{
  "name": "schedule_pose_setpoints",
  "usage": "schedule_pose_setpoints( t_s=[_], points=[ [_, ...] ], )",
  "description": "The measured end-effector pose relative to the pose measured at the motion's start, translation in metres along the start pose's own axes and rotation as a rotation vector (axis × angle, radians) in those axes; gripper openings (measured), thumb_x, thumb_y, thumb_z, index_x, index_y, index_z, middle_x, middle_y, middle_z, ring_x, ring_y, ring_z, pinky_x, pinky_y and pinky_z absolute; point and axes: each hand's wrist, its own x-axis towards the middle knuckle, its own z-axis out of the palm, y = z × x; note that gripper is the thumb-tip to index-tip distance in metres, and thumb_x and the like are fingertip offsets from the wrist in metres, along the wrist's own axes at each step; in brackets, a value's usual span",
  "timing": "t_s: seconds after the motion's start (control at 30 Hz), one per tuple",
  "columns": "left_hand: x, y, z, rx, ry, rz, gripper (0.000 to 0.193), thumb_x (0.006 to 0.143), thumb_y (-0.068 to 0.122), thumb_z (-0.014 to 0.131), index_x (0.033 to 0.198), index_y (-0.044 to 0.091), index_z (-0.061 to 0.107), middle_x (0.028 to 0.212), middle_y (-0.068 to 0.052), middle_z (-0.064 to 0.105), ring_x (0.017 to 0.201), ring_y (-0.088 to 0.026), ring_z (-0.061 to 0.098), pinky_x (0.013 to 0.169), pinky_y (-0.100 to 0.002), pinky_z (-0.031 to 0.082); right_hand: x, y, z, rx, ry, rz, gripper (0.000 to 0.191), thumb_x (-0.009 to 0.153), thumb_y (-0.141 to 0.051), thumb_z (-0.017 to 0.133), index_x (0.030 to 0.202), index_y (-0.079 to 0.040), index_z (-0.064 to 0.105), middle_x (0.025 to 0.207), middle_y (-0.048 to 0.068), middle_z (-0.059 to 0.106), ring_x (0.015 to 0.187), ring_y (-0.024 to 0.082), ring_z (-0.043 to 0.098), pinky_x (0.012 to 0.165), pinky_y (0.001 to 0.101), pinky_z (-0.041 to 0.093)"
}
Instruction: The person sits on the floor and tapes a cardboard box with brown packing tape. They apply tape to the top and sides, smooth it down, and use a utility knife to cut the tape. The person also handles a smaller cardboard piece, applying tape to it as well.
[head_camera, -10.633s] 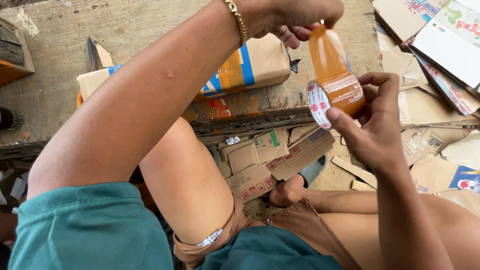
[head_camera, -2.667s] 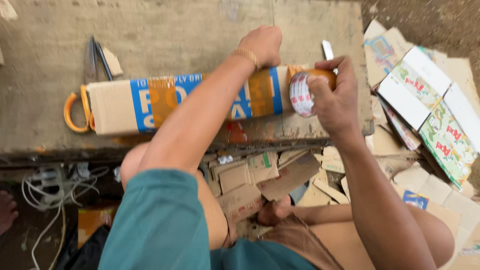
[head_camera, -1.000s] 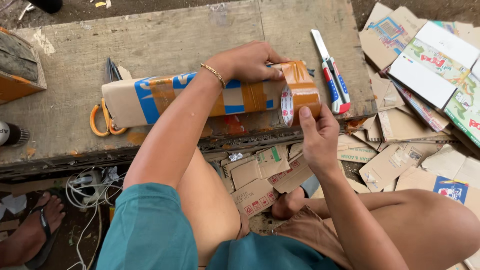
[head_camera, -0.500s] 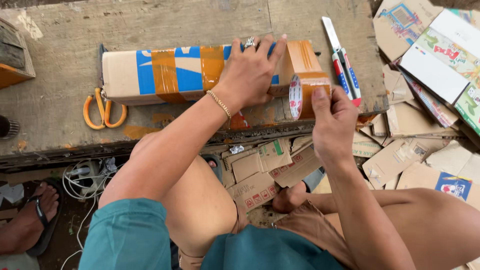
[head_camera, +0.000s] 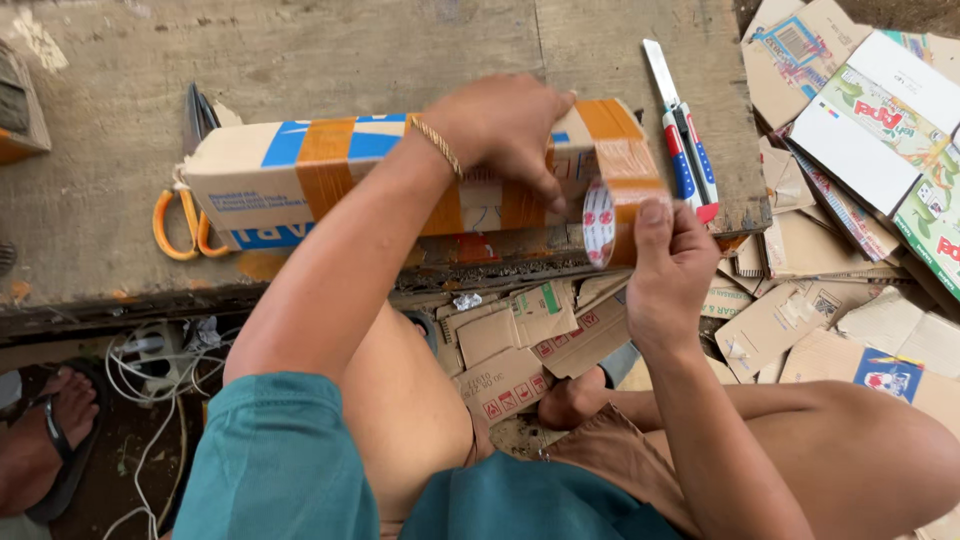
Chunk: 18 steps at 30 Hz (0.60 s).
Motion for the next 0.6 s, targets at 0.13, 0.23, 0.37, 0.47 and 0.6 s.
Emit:
schedule_pose_setpoints(
  t_s=[0.13, 0.23, 0.37, 0.47, 0.6],
  points=[
    [-0.002, -0.005, 0.005, -0.005, 0.109, -0.048, 0.085, 0.066, 0.064, 0.088, 0.125, 0.007, 0.066, 0.118, -0.016, 0.072, 0.116, -0.034, 0.066, 0.1, -0.046, 0.052, 0.013, -0.001, 0.003, -0.059, -0.111, -0.228, 0.023, 0.115, -0.023, 0.057, 0.113, -0.001, 0.059, 0.101, 0.005, 0.069, 0.09, 0.009, 0.065, 0.087, 0.0255, 0.053],
    [-0.016, 0.008, 0.034, 0.135, 0.358, -0.019, 0.099, 0.071, 0.06, 0.088, 0.14, -0.001, 0.05, 0.137, -0.018, 0.062, 0.122, -0.034, 0.064, 0.108, -0.053, 0.045, 0.033, 0.007, 0.002, -0.053, -0.173, -0.26, 0.023, 0.114, -0.024, 0.056, 0.117, -0.001, 0.059, 0.106, 0.005, 0.069, 0.095, 0.009, 0.065, 0.09, 0.0253, 0.053],
    [-0.029, 0.02, 0.065, 0.524, 0.789, -0.002, 0.152, 0.035, 0.087, 0.075, 0.148, -0.004, 0.031, 0.151, -0.023, 0.045, 0.139, -0.036, 0.053, 0.108, -0.068, 0.034, 0.052, 0.01, -0.004, -0.109, -0.165, -0.263, 0.023, 0.116, -0.023, 0.056, 0.116, 0.0, 0.06, 0.105, 0.001, 0.066, 0.092, 0.006, 0.057, 0.085, 0.0231, 0.048],
    [-0.021, 0.019, 0.067, 0.437, 0.586, -0.076, 0.131, 0.058, 0.071, 0.085, 0.151, -0.004, 0.031, 0.152, -0.026, 0.044, 0.134, -0.04, 0.05, 0.102, -0.07, 0.036, 0.054, 0.002, -0.009, 0.005, -0.153, -0.19, 0.024, 0.12, -0.022, 0.057, 0.114, 0.0, 0.062, 0.099, -0.001, 0.062, 0.086, 0.003, 0.05, 0.081, 0.0204, 0.044],
    [-0.01, 0.015, 0.061, 0.403, 0.433, -0.142, 0.125, 0.067, 0.073, 0.083, 0.155, 0.001, 0.032, 0.147, -0.024, 0.046, 0.132, -0.04, 0.051, 0.104, -0.068, 0.037, 0.039, -0.004, -0.01, 0.057, -0.099, -0.097, 0.034, 0.124, -0.022, 0.057, 0.097, -0.001, 0.06, 0.085, -0.003, 0.056, 0.074, 0.002, 0.046, 0.07, 0.0206, 0.042]
  ],
)
